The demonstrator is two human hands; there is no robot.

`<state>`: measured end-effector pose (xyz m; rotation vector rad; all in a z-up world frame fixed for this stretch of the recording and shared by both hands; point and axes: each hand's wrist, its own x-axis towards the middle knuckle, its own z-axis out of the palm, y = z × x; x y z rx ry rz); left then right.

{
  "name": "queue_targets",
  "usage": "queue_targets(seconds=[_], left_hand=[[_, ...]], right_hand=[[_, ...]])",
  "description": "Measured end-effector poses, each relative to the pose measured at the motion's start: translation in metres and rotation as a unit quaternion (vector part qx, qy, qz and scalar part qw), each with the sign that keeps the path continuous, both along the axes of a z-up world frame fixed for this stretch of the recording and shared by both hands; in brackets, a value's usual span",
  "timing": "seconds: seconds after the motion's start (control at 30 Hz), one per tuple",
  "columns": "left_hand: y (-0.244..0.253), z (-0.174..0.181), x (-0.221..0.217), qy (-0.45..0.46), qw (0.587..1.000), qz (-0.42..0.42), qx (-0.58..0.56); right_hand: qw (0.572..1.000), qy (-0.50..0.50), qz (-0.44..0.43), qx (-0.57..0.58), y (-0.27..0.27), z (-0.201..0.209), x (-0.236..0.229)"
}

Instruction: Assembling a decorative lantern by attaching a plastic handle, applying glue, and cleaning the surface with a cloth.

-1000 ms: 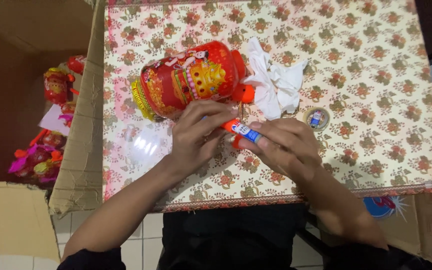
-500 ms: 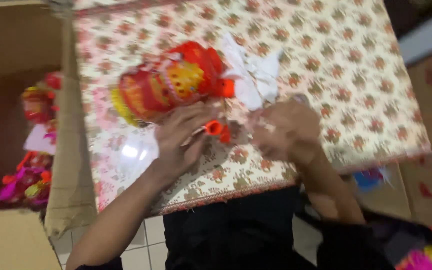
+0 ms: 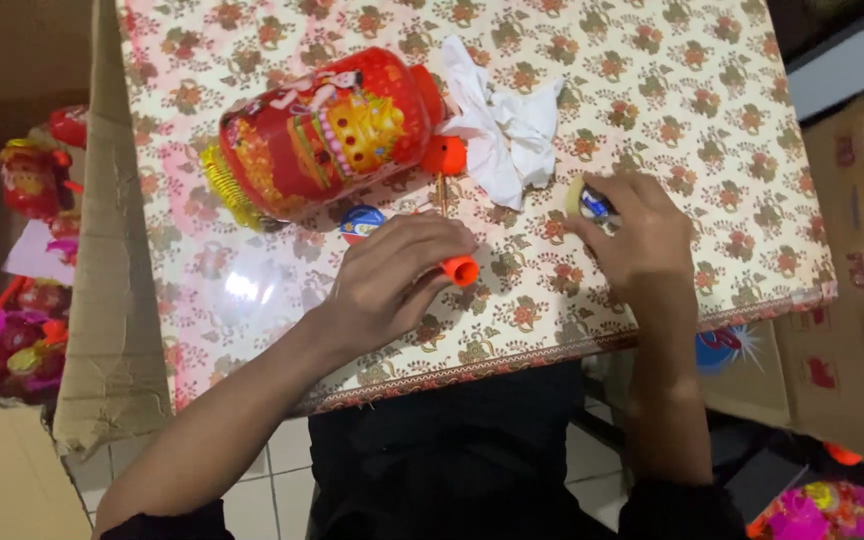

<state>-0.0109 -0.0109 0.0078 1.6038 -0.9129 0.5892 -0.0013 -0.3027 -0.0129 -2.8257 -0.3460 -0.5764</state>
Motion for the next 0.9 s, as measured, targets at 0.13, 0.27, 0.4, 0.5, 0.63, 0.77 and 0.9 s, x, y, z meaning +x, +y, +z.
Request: queue_targets(seconds=[0.13,0.27,0.4,0.5,0.63,0.77,0.9], left_hand=[[0.004,0.004,0.001,0.006,1.000,0.015,0.010],[0.007,0.006,0.002,-0.001,1.000,0.016,0.010],[0.012,0.013,0.001,0.007,1.000,0.010,0.021],[0.011,0.012,0.000,-0.001,1.000,0.016,0.011],[0.011,0.011,0.002,-0.019,0.999,0.035,0.000],[0.017,0.003,0.005,-0.037,0.993,0.102,0.049],[0.024,-0.003,0.010,-0.032,0.989,0.138,0.039]], right_hand=[[0.999,0.033,-0.011,0.002,0.006,0.001,0.001],[0.986,0.154,-0.051,0.026,0.025,0.025,0.002],[0.971,0.235,0.004,0.036,0.018,0.033,0.004],[0.982,0.168,0.078,0.038,0.015,0.032,0.003],[0.986,0.068,0.148,0.026,0.008,0.033,0.016],[0.969,-0.084,0.199,0.116,0.041,0.081,0.004],[0.893,-0.230,0.285,0.261,0.080,0.096,0.007]])
